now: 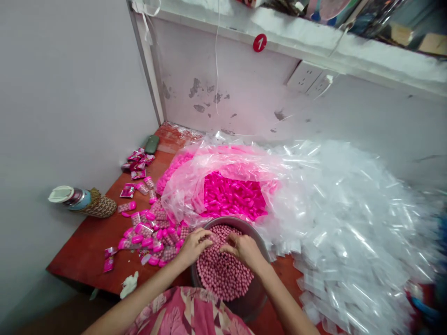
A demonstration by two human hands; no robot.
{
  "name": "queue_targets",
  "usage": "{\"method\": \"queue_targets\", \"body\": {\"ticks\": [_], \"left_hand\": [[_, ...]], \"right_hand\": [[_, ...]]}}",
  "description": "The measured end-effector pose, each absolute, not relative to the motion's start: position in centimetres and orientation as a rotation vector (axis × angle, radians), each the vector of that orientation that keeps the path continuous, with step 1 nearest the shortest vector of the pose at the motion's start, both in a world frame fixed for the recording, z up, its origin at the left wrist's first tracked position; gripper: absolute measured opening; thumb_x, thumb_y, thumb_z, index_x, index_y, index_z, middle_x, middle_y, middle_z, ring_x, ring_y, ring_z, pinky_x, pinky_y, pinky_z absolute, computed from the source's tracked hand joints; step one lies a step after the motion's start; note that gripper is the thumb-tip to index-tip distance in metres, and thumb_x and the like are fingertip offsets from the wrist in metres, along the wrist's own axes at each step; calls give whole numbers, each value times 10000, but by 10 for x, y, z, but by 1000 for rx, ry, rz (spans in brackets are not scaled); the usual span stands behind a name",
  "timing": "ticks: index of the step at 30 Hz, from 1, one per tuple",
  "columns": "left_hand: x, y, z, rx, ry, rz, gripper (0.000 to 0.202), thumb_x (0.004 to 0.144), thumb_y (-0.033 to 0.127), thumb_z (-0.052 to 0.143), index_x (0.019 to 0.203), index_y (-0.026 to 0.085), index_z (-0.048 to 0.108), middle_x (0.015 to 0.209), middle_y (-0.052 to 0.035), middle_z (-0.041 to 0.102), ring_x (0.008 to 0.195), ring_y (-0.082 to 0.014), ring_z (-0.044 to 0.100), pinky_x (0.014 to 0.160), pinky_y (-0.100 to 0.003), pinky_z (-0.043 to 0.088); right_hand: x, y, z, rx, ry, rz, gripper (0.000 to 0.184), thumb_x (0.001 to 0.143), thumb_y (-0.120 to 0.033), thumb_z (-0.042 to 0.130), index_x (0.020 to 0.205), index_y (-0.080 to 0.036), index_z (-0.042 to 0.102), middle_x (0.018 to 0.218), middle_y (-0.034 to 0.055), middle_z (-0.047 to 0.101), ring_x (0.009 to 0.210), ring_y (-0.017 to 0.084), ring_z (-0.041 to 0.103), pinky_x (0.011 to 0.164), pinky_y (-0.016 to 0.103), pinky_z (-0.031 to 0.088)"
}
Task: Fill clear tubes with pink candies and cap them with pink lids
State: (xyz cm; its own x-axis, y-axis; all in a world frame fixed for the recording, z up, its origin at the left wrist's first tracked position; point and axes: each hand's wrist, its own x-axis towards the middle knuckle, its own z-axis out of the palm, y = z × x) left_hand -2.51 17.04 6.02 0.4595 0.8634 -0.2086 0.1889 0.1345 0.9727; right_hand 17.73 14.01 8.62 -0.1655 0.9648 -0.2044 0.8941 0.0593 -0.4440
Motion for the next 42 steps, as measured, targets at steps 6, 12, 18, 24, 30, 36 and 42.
{"method": "queue_targets", "body": {"ticks": [6, 12, 18, 24, 30, 36, 42], "left_hand": [[-27, 174, 63, 1142, 944, 658, 317, 785, 406, 512, 968, 154, 571, 957, -80, 636, 827, -181, 594, 735, -317, 490], [-30, 178, 61, 972, 936, 692, 413, 767, 475, 525, 1041, 165, 522, 988, -75, 626, 830, -174, 606, 718, -330, 520], [-32, 182, 66, 1112, 970, 694, 352, 784, 397, 531, 1018, 143, 600, 963, -73, 653, 845, -186, 603, 761, -318, 491], [-33, 177, 82, 1413, 1001, 679, 202, 762, 287, 573, 896, 176, 675, 886, -43, 676, 839, -197, 581, 810, -303, 419], [-32, 162, 94, 1596, 997, 687, 197, 801, 267, 520, 876, 189, 684, 885, -52, 684, 823, -198, 592, 778, -285, 414], [-34, 155, 111, 1698, 967, 724, 222, 821, 263, 497, 920, 172, 674, 869, -50, 690, 779, -182, 603, 725, -259, 426], [-36, 148, 120, 2001, 914, 658, 244, 853, 264, 440, 803, 171, 659, 758, -48, 671, 691, -156, 591, 659, -235, 410]], "right_hand": [[163, 230, 72, -2225, -1981, 508, 391, 864, -403, 431, 1160, -152, 483, 1101, 182, 587, 913, 262, 609, 720, 342, 450], [150, 269, 46, -2238, -1910, 566, 271, 848, -276, 467, 1031, -93, 549, 974, 222, 612, 873, 289, 616, 720, 389, 457], [168, 226, 75, -1897, -1959, 712, 274, 859, -310, 451, 1075, -175, 554, 1022, 92, 628, 934, 198, 588, 799, 311, 453], [156, 164, 116, -1445, -2034, 867, 245, 866, -322, 456, 1039, -214, 590, 875, 45, 623, 807, 167, 579, 740, 282, 450], [147, 138, 126, -1360, -1990, 805, 221, 877, -277, 439, 1038, -204, 572, 880, 60, 607, 819, 174, 569, 739, 292, 452], [142, 122, 129, -1356, -2002, 674, 213, 874, -242, 444, 1054, -219, 554, 915, 66, 620, 854, 186, 576, 770, 320, 471], [144, 100, 118, -1293, -2109, 314, 318, 863, -202, 436, 1179, -219, 464, 928, 97, 620, 852, 220, 594, 718, 339, 510]]}}
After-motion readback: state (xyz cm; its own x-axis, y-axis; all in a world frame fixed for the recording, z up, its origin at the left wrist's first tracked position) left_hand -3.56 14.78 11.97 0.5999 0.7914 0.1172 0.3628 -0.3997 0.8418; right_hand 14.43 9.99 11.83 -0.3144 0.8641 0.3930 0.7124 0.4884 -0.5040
